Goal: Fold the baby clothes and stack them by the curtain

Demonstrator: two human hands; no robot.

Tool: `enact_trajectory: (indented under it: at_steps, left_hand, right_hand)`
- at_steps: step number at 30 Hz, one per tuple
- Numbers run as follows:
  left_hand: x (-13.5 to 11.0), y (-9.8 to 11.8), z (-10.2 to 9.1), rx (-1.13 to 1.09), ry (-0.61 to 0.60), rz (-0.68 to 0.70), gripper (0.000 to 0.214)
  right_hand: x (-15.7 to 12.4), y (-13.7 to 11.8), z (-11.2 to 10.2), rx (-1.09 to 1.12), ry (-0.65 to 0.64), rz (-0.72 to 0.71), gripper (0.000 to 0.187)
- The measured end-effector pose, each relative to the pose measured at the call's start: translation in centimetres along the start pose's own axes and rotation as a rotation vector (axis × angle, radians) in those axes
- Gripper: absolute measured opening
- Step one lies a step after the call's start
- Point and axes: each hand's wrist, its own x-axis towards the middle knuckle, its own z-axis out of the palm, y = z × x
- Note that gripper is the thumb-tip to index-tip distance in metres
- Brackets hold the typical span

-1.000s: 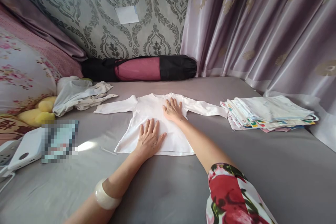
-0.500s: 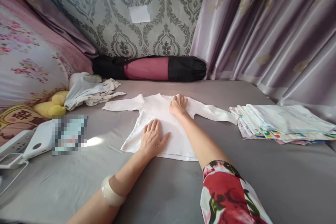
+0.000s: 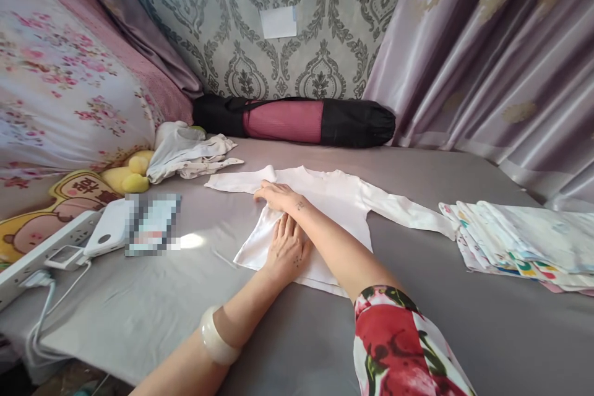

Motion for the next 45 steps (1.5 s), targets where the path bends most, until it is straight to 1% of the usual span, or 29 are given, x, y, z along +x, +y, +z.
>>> enact_trajectory:
  at_steps: [5,9,12,14,16,18,21,23,25,27,29,31,34,36,38,45]
  left_hand:
    - [0.1,0.1,-0.4,0.004,-0.014,-0.007,0.064]
    - [0.1,0.1,-0.6,-0.011,-0.025,-0.005,0.063]
    - [0.2,0.0,-0.8,-0.024,-0.034,-0.005,0.064]
    - [0.2,-0.1,-1.0,-0.028,-0.036,-0.008,0.065]
    - [0.3,-0.2,-1.1,-0.032,-0.029,-0.006,0.065]
    - [0.4,-0.3,-1.2,-0.044,-0.021,-0.004,0.064]
    - [0.4,-0.3,-1.3,-0.067,-0.027,-0.011,0.066]
    - [0.4,-0.3,-1.3,-0.069,-0.032,-0.022,0.069]
    - [0.5,-0.4,-1.4,-0.059,-0.039,-0.033,0.074]
    - [0.7,-0.9,-1.4,-0.038,-0.04,-0.061,0.075]
    - [0.9,-1.7,-1.4,-0.003,-0.026,-0.123,0.07]
    - [1.2,-2.4,-1.3,0.037,-0.011,-0.184,0.066]
    - [1.4,-3.0,-0.8,0.088,-0.007,-0.214,0.069]
    - [1.3,-2.9,-0.6,0.113,-0.009,-0.216,0.071]
    - [1.2,-2.7,-0.5,0.128,-0.014,-0.222,0.071]
    - [0.8,-2.5,-0.6,0.14,0.017,-0.179,0.059]
  right_hand:
    - [-0.7,-0.3,-0.9,-0.058,-0.057,0.054,0.046]
    - [-1.1,-0.8,-1.7,-0.08,-0.099,0.107,0.037]
    - [-1.1,-1.1,-2.0,-0.111,-0.105,0.113,0.026]
    - [-1.0,-1.0,-2.0,-0.114,-0.105,0.113,0.022]
    - [-1.1,-0.7,-1.6,-0.107,-0.091,0.105,0.022]
    - [-1.2,-0.3,-0.7,-0.094,-0.041,0.088,0.023]
    - [-1.3,0.5,0.9,-0.043,0.11,0.086,0.023]
    - [-1.2,1.0,1.8,0.038,0.204,0.102,0.02]
    - [-1.2,1.5,2.3,0.145,0.253,0.099,0.02]
    - [-1.4,2.0,2.6,0.2,0.295,0.112,0.023]
    - [-1.8,2.4,2.7,0.158,0.349,0.191,0.029]
    - [-2.2,2.7,3.1,0.069,0.372,0.311,0.035]
    - [-2.5,3.3,3.8,-0.001,0.298,0.442,0.045]
    - [-2.1,3.7,4.1,0.0,0.233,0.488,0.052]
    - [-1.4,4.3,4.2,0.012,0.2,0.513,0.058]
    - [1.0,5.6,3.7,0.017,0.23,0.614,0.062]
